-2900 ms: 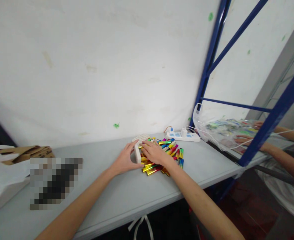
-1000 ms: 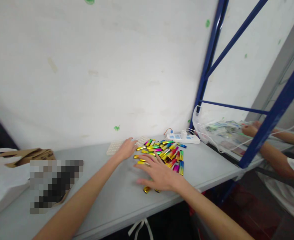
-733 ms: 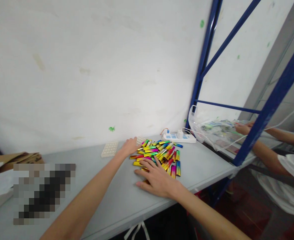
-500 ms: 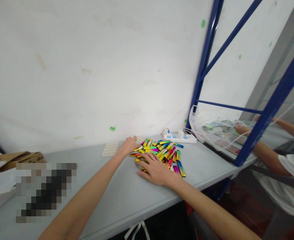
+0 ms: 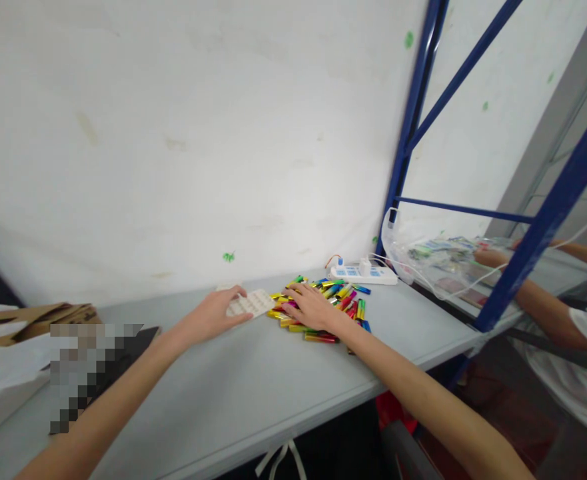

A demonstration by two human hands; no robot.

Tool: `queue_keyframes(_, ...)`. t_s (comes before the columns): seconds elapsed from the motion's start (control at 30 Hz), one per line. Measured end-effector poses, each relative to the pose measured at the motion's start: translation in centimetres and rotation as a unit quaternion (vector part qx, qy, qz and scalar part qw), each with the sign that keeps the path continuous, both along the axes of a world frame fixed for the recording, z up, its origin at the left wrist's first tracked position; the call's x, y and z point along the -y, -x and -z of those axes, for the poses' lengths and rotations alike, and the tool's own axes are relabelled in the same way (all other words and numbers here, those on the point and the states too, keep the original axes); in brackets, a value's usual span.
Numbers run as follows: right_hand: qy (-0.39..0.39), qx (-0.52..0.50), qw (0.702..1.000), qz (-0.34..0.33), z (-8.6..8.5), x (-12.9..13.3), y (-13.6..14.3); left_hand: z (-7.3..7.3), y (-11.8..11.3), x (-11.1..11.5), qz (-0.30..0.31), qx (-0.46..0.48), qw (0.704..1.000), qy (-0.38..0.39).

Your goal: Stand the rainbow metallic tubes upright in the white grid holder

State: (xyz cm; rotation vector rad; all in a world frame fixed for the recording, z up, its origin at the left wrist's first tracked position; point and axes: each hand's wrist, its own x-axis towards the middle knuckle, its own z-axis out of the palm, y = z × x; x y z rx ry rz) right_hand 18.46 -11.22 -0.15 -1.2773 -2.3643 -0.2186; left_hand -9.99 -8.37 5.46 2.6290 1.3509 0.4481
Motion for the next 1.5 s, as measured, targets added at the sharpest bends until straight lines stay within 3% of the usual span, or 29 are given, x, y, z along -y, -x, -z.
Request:
queue_keyframes(0.1,0.013,0.005,0.999,0.049,0.0,-2.2,-1.5,-0.7,1.4,2.1,0.015,-0.009,0.998,0.064)
queue_keyframes(0.23,0.060,-0.038,0.993,0.091,-0.5,-4.0,-5.3,-0.3,1.1,4.0,0.076,-0.016,0.990,0.118)
queue_keyframes(0.33,0.083,-0.062,0.988,0.119,-0.9,-4.0,-8.9,0.6,0.4,5.4,0.083,-0.014,0.990,0.112)
queue_keyframes(0.47,0.123,-0.027,0.987,0.104,-0.8,-3.2,-12.2,1.6,0.3,6.3,0.061,-0.015,0.994,0.090)
queue_keyframes(0.6,0.100,-0.028,0.986,0.130,-0.8,-3.3,-12.6,2.1,0.6,5.1,0.066,-0.022,0.993,0.090)
queue_keyframes(0.8,0.088,-0.039,0.985,0.143,-2.0,-4.0,-11.6,2.5,-0.2,2.4,0.093,-0.029,0.993,0.065)
queue_keyframes(0.93,-0.015,-0.174,0.973,0.149,-3.6,-3.4,-10.4,3.7,-0.6,2.5,0.100,0.008,0.994,0.050)
queue_keyframes(1.03,-0.016,-0.347,0.934,0.085,-5.4,-3.1,-7.9,4.5,0.0,2.6,0.089,0.029,0.995,0.037)
queue_keyframes(1.13,0.059,-0.521,0.851,-0.022,-6.7,-3.2,-4.2,4.9,1.1,2.5,0.073,0.029,0.997,0.016)
queue_keyframes(1.2,0.123,-0.572,0.808,-0.074,-6.8,-3.3,-1.6,5.1,1.8,2.4,0.066,0.030,0.997,0.017)
queue_keyframes(1.33,0.230,-0.644,0.718,-0.130,-5.2,-3.3,2.4,5.3,2.1,2.5,0.061,0.050,0.997,0.026)
queue_keyframes(1.5,0.333,-0.653,0.658,-0.175,-3.1,-2.0,4.4,5.3,1.6,2.8,0.064,0.069,0.995,0.026)
